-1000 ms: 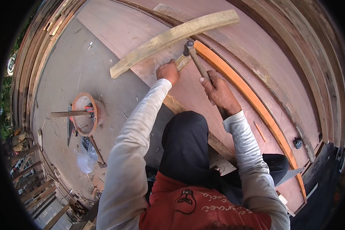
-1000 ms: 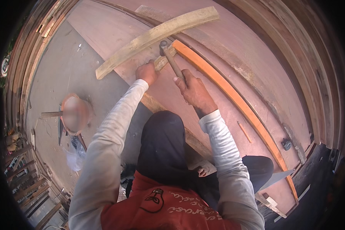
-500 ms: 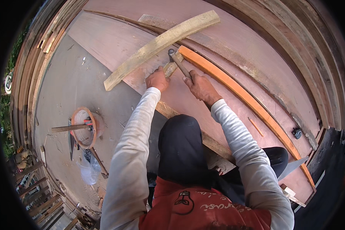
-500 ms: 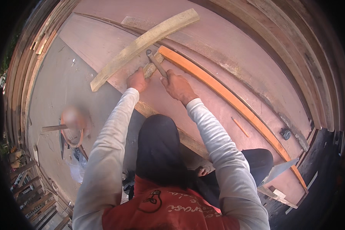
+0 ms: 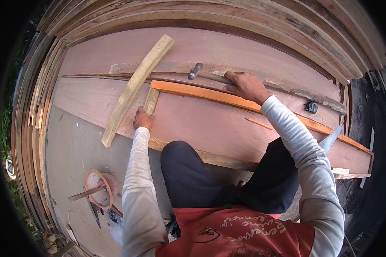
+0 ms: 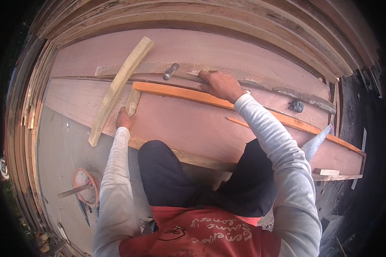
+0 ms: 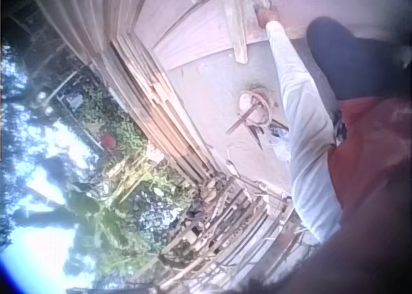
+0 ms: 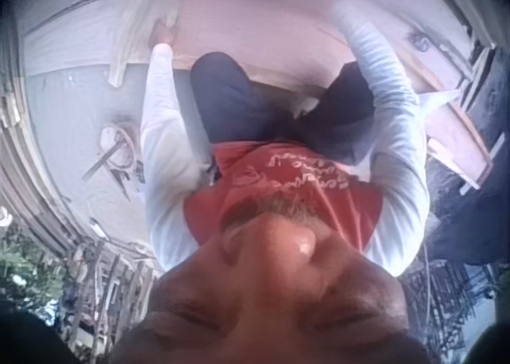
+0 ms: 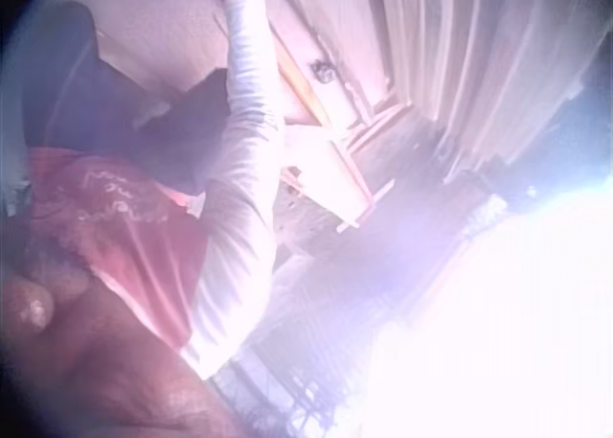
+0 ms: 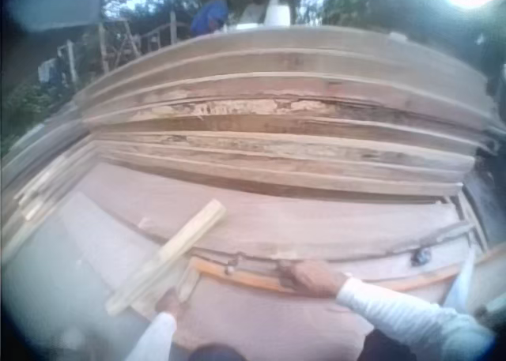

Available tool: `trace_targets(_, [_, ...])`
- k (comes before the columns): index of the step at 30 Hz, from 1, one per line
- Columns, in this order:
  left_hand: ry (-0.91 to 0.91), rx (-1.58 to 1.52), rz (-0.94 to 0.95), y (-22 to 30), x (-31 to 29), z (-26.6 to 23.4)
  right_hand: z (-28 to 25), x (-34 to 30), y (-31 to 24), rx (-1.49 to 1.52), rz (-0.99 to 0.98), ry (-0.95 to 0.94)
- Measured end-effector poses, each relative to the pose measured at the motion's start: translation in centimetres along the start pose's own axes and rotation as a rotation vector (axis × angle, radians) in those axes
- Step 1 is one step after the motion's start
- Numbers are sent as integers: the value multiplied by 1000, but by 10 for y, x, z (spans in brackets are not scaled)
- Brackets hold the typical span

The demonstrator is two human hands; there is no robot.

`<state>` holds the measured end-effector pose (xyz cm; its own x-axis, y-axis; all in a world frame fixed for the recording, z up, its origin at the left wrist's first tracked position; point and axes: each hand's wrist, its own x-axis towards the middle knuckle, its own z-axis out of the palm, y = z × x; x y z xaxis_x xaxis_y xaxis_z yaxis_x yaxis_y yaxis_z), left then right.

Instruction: The person assembles a wooden formwork structure by hammering nails into wood planks, measuring with a tape measure, marking with a pencil, and sawing a piece of wood.

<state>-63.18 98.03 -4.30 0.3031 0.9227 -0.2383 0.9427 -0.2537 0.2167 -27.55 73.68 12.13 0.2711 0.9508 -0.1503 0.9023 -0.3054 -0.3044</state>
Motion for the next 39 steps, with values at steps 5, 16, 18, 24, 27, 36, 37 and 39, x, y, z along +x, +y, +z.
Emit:
trace_targets(5, [396, -153, 512, 35, -73, 30, -3, -14, 115, -196, 235, 178])
trace_targets(16, [42, -278, 309, 57, -130, 48, 24, -43, 202, -397, 193, 552])
trace_targets(18, [60, -297, 327, 55, -124, 51, 27, -42, 201, -325, 68, 637])
trace_targets(24, [88, -244, 461, 46, -124, 38, 78, -29, 157, -393, -14, 467])
trace_targets(27, [84, -227, 598, 46, -119, 45, 89, -26, 169, -428, 32, 463])
trace_targets(36, [-115, -132, 435, 48, -118, 41, 105, -21, 170, -418, 42, 523])
trace_targets(37, [-124, -125, 423, 49, -117, 40, 104, -20, 169, -418, 33, 533])
trace_targets(39, [-190, -59, 393, 53, -115, 36, 101, -20, 169, -406, 41, 520])
